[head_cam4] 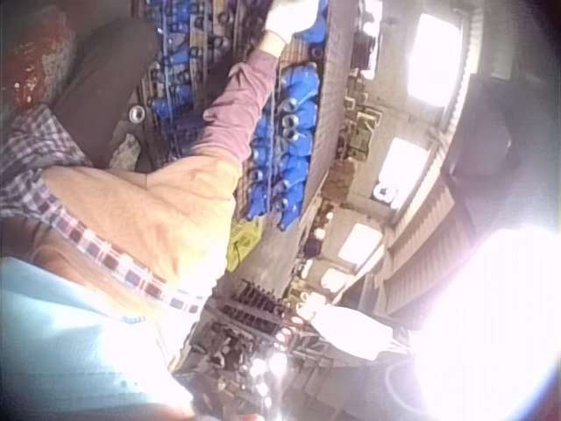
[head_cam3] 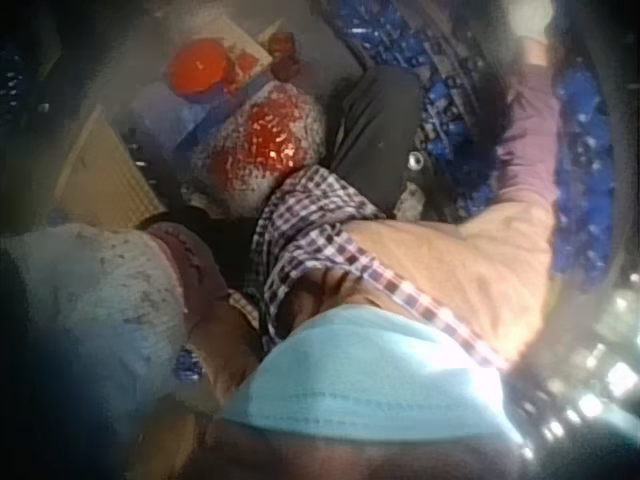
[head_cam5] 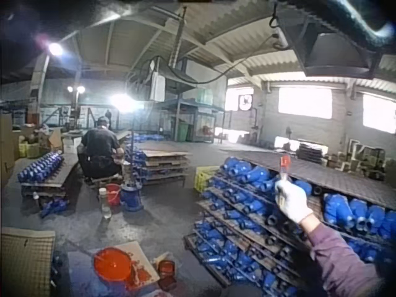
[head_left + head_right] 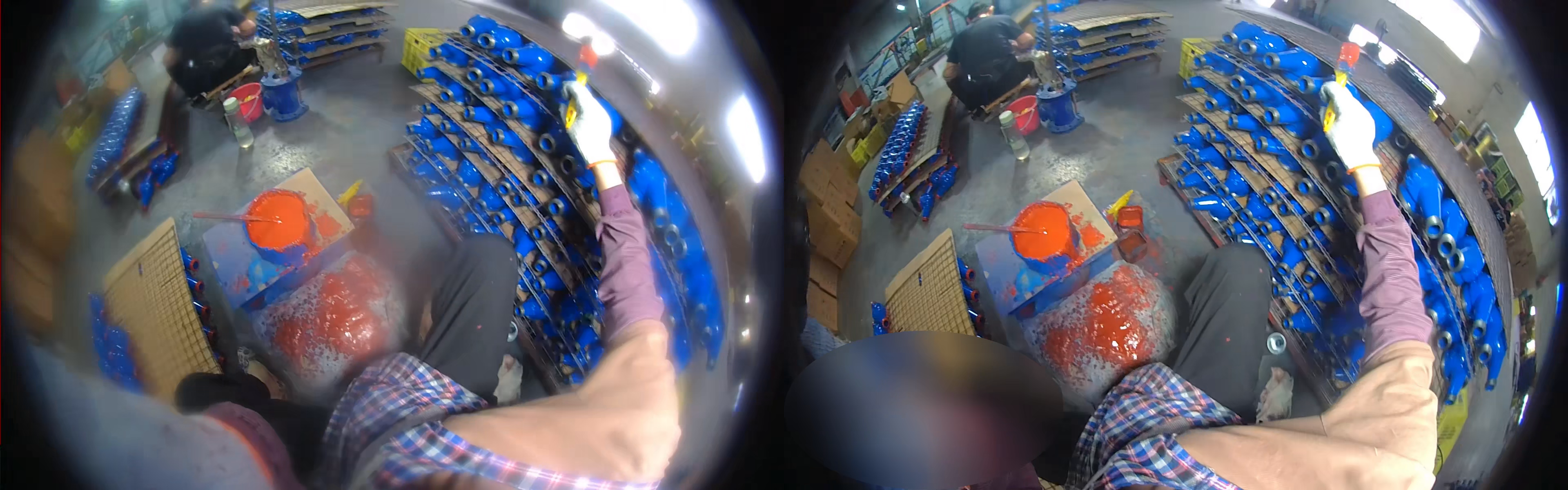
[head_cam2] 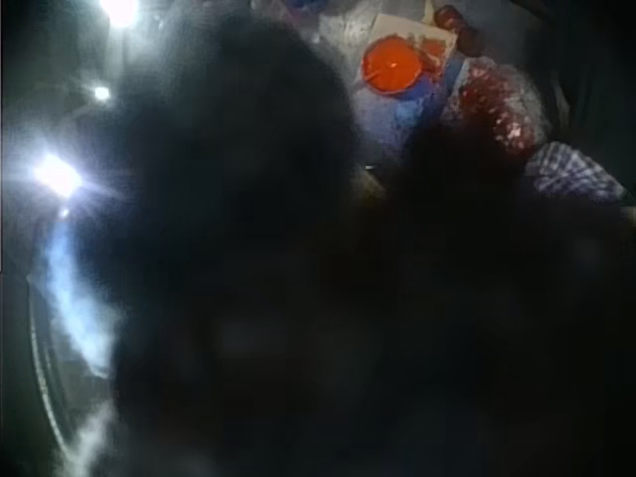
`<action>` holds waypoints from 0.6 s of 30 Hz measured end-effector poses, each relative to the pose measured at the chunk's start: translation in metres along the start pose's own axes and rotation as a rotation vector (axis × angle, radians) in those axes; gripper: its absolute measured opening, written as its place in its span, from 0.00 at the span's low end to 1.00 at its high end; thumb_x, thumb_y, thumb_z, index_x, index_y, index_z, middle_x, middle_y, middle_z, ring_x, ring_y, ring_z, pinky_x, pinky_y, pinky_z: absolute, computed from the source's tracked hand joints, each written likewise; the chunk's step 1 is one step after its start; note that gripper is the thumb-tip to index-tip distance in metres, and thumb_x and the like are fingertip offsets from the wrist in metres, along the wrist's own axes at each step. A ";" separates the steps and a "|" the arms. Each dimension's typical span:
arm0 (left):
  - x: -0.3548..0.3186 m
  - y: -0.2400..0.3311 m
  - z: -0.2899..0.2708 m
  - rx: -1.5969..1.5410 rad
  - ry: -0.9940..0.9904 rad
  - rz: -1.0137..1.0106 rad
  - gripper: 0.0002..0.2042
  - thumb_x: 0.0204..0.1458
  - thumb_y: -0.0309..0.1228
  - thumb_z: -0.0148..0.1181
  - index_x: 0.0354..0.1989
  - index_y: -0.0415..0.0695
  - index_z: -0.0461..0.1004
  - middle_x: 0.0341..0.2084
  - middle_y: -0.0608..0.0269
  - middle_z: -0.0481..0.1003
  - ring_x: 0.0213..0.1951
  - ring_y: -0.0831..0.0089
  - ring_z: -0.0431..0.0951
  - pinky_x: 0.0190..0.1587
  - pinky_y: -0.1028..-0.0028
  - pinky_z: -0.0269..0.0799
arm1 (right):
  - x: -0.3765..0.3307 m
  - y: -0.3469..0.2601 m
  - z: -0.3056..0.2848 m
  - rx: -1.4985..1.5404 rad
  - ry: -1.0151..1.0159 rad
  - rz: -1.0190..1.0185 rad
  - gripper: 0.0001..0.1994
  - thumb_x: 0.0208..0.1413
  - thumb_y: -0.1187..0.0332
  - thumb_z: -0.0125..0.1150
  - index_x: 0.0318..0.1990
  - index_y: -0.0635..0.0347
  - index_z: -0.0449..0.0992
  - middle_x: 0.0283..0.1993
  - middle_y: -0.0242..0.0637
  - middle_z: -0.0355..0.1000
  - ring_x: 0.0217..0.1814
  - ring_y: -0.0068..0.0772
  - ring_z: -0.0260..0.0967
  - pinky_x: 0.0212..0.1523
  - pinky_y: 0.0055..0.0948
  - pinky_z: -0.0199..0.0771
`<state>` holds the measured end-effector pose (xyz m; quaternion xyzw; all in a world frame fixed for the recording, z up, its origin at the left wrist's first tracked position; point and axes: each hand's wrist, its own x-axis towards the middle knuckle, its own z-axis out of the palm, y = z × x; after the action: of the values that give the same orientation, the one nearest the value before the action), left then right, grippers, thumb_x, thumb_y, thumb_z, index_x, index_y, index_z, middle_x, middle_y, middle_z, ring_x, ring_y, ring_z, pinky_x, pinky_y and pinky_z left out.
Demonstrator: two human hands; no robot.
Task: Painting blue metal components with a brush and red paint, followed by using a spray can.
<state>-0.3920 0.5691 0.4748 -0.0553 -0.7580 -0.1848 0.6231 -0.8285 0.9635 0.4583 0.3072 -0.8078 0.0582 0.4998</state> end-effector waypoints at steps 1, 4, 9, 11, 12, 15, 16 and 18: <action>-0.002 -0.002 -0.002 0.035 0.010 -0.004 0.19 0.52 0.25 0.64 0.51 0.31 0.70 0.42 0.49 0.75 0.43 0.60 0.76 0.50 0.63 0.73 | 0.005 0.005 0.006 -0.027 0.010 0.010 0.17 0.49 0.74 0.63 0.49 0.49 0.76 0.41 0.40 0.78 0.41 0.46 0.78 0.41 0.36 0.77; -0.006 -0.007 -0.011 0.137 0.019 -0.037 0.19 0.52 0.25 0.64 0.51 0.31 0.70 0.42 0.49 0.75 0.44 0.60 0.76 0.50 0.62 0.73 | 0.013 0.013 0.019 -0.054 0.009 -0.063 0.18 0.50 0.73 0.64 0.50 0.49 0.76 0.45 0.42 0.78 0.46 0.48 0.77 0.46 0.38 0.77; -0.016 -0.003 -0.036 0.314 0.025 -0.081 0.19 0.52 0.25 0.63 0.52 0.31 0.70 0.42 0.48 0.75 0.44 0.60 0.75 0.50 0.62 0.73 | 0.023 0.024 0.039 -0.058 -0.158 -0.087 0.20 0.53 0.73 0.61 0.55 0.50 0.73 0.49 0.43 0.77 0.46 0.49 0.76 0.45 0.40 0.77; -0.017 -0.001 -0.047 0.362 0.033 -0.091 0.20 0.52 0.25 0.63 0.52 0.31 0.70 0.43 0.48 0.75 0.44 0.60 0.75 0.50 0.62 0.72 | 0.023 0.032 0.052 -0.118 -0.136 -0.145 0.22 0.54 0.74 0.60 0.57 0.49 0.72 0.48 0.42 0.77 0.46 0.48 0.77 0.43 0.39 0.77; -0.016 0.000 -0.052 0.389 0.043 -0.089 0.20 0.52 0.25 0.63 0.52 0.31 0.70 0.43 0.48 0.75 0.44 0.60 0.75 0.50 0.62 0.72 | 0.025 0.038 0.060 -0.122 -0.073 -0.245 0.23 0.54 0.74 0.59 0.60 0.49 0.71 0.48 0.44 0.77 0.39 0.47 0.78 0.38 0.40 0.77; -0.012 0.008 -0.069 0.466 0.083 -0.083 0.20 0.52 0.25 0.63 0.52 0.31 0.69 0.43 0.48 0.75 0.44 0.60 0.75 0.50 0.62 0.72 | 0.035 0.059 0.093 -0.284 -0.205 -0.183 0.24 0.57 0.74 0.55 0.63 0.47 0.68 0.41 0.50 0.77 0.25 0.45 0.75 0.25 0.42 0.73; -0.012 0.013 -0.074 0.486 0.093 -0.087 0.20 0.52 0.25 0.63 0.53 0.31 0.69 0.43 0.48 0.74 0.44 0.60 0.75 0.50 0.62 0.72 | 0.035 0.066 0.103 -0.291 -0.097 -0.299 0.25 0.59 0.72 0.54 0.65 0.47 0.66 0.38 0.49 0.76 0.24 0.45 0.74 0.24 0.42 0.72; -0.009 0.020 -0.085 0.508 0.093 -0.092 0.20 0.52 0.25 0.63 0.53 0.31 0.69 0.43 0.47 0.74 0.44 0.60 0.75 0.50 0.62 0.72 | 0.037 0.084 0.115 -0.325 -0.239 -0.325 0.24 0.61 0.71 0.51 0.66 0.46 0.64 0.37 0.48 0.76 0.27 0.46 0.75 0.27 0.43 0.74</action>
<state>-0.3054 0.5589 0.4830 0.1461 -0.7524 -0.0190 0.6420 -0.9752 0.9691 0.4504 0.3530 -0.7999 -0.1901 0.4466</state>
